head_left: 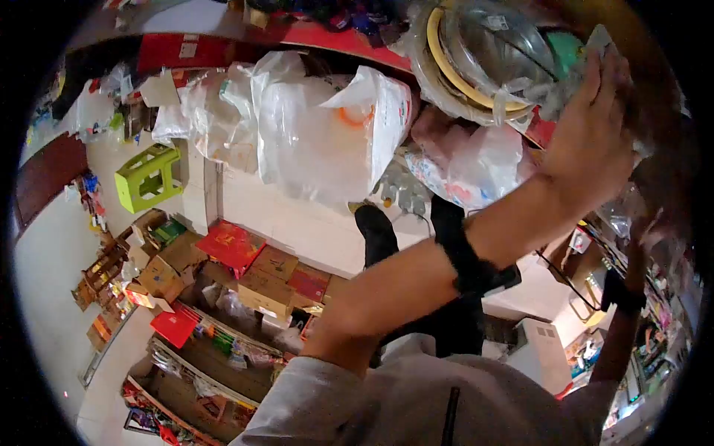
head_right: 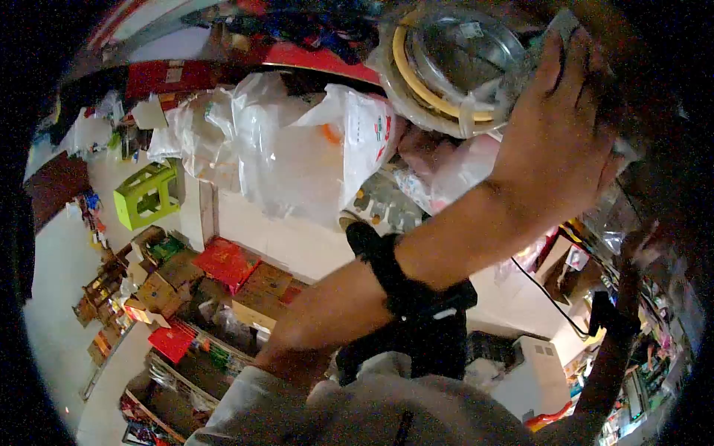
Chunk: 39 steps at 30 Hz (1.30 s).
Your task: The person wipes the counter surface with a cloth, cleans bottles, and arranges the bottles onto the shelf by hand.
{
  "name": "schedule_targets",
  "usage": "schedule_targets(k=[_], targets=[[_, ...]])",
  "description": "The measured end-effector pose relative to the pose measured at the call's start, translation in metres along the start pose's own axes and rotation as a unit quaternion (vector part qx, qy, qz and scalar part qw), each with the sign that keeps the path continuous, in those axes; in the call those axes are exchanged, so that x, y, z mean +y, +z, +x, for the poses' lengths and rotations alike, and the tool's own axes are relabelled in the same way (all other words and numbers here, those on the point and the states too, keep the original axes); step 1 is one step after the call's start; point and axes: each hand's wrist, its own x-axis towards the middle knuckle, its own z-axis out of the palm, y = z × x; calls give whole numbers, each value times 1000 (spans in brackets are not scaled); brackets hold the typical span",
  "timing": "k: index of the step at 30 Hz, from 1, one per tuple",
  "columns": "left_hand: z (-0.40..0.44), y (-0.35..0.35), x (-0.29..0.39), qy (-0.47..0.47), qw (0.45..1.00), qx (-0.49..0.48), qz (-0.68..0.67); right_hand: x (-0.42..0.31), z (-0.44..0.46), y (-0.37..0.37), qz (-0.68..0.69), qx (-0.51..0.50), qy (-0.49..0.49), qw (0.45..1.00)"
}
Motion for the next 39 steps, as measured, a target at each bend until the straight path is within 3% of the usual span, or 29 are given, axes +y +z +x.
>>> schedule_targets(k=[1,3,5,6,7,8,11,13,14,15,16,18,27,32,34,35,37,39], targets=[[0,-5,-3,2,999,38,11,-2,2,0,-1,-1,-1,1000],[1,-12,-3,13,967,214,-138,-8,5,2,-12,-8,1,1000],[-34,-37,-29,90,944,256,-185,-17,17,15,-17,-19,9,1000],[-59,-70,-56,46,977,119,-171,-28,26,25,-12,-38,19,999],[-90,-52,-99,55,984,170,-22,-43,40,34,8,-73,28,997],[-111,-72,-133,11,998,49,26,-63,63,41,43,-111,27,993],[-153,-70,-265,-161,966,-142,143,-124,139,23,122,-122,-27,985],[-164,-59,-349,-66,962,-204,172,-129,137,39,48,-50,-34,997],[-178,-23,-414,-118,925,-303,198,-125,127,53,44,-48,-33,997],[-190,5,-469,-166,873,-403,219,-113,106,68,-55,-30,4,998],[-189,-5,-495,-85,842,-482,229,-106,95,73,-103,-23,22,994],[-179,-24,-498,-102,783,-568,229,-94,85,79,-146,-2,22,989],[-289,-67,-533,-206,829,-496,154,-89,87,75,-159,17,-23,987],[-285,-20,-556,-251,895,-345,127,-96,94,72,-103,77,-83,988],[-270,1,-566,-286,890,-318,159,-107,121,60,-66,42,-98,992],[-258,8,-571,-342,852,-349,187,-110,125,60,-60,36,-105,992],[-259,29,-593,-363,854,-324,186,-114,128,64,-23,43,-88,995],[-266,37,-603,-395,813,-376,205,-111,121,67,7,55,-74,996]])
